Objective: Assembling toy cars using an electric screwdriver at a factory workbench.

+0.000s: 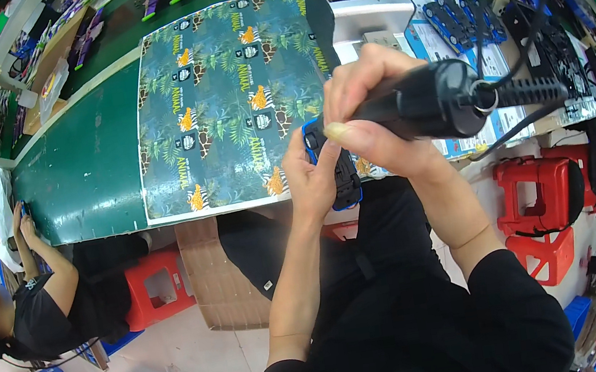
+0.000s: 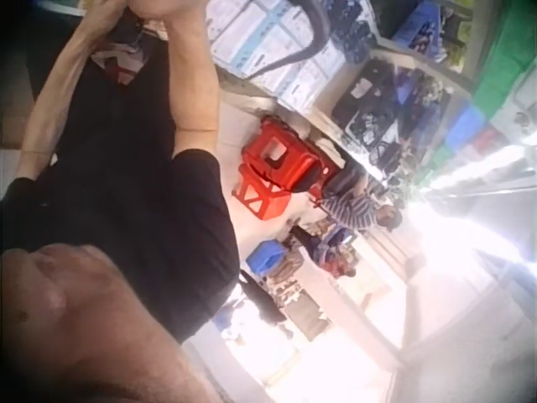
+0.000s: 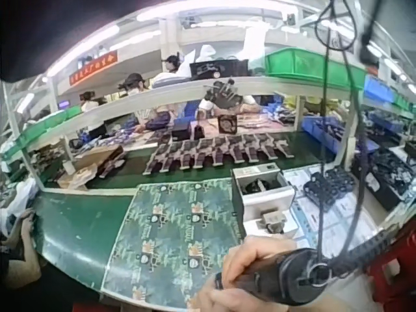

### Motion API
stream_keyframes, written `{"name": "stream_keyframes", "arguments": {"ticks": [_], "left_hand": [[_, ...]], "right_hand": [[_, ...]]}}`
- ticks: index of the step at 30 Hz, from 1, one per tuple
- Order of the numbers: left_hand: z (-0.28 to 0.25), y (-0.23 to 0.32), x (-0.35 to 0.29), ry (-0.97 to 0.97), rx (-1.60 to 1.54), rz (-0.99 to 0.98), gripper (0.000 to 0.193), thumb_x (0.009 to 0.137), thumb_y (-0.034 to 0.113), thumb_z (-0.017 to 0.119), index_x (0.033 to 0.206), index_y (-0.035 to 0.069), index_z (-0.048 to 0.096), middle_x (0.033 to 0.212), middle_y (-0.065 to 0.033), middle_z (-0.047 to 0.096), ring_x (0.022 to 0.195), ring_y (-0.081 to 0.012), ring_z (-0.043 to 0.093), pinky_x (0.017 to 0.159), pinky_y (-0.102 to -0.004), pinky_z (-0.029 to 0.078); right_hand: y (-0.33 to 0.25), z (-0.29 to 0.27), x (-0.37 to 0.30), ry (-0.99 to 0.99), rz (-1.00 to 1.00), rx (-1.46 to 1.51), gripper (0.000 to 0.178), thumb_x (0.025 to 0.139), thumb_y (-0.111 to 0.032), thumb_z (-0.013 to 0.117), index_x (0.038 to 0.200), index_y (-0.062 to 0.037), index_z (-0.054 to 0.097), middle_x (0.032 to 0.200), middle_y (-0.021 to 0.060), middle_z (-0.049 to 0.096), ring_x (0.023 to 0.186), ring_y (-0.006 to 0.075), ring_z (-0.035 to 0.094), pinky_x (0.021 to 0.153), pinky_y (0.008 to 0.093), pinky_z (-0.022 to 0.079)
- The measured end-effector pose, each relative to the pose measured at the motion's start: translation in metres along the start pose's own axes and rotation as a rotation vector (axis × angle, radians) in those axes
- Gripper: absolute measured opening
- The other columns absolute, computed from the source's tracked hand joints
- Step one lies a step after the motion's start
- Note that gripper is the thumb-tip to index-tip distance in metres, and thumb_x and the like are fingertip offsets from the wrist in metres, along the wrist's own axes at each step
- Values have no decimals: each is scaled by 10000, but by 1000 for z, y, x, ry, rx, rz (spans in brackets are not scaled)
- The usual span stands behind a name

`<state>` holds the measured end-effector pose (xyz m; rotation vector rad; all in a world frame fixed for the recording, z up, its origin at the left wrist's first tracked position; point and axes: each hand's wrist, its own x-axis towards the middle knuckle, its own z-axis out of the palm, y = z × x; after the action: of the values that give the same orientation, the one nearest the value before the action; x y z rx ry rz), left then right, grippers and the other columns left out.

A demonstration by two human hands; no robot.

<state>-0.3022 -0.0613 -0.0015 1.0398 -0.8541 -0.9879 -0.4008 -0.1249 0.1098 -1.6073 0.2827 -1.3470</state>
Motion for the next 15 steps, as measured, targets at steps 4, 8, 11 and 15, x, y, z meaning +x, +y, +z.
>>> {"name": "stream_keyframes", "arguments": {"ticks": [4, 8, 11, 15], "left_hand": [[4, 7, 1, 6, -137, -12, 226, 916, 132, 691, 1073, -8, 611, 924, -25, 646, 809, -67, 579, 722, -235, 485], [7, 10, 1, 19, -159, -29, 232, 909, 139, 699, 1069, -6, 614, 926, -23, 646, 804, -69, 577, 722, -236, 482], [6, 9, -1, 9, -89, -13, 248, 904, 147, 705, 1077, -6, 615, 927, -21, 645, 812, -71, 579, 729, -237, 482], [17, 17, 0, 20, -129, 37, 268, 897, 145, 706, 1098, -13, 624, 962, -40, 659, 825, -83, 594, 734, -241, 485]], "right_hand": [[3, -3, 1, 6, -5, 30, 259, 698, -123, 818, 780, -74, 577, 706, 28, 551, 565, 103, 520, 526, 255, 412], [-2, -10, 2, -83, -41, 3, 256, 760, -37, 743, 792, -25, 490, 675, 84, 567, 589, 141, 553, 570, 268, 461], [-7, -12, 0, -77, -19, 16, 259, 754, -42, 747, 787, -26, 490, 669, 80, 568, 596, 146, 562, 576, 267, 467], [-9, -14, -4, -28, -24, -2, 267, 740, -43, 755, 784, -26, 492, 662, 75, 569, 600, 147, 567, 581, 265, 466]]}}
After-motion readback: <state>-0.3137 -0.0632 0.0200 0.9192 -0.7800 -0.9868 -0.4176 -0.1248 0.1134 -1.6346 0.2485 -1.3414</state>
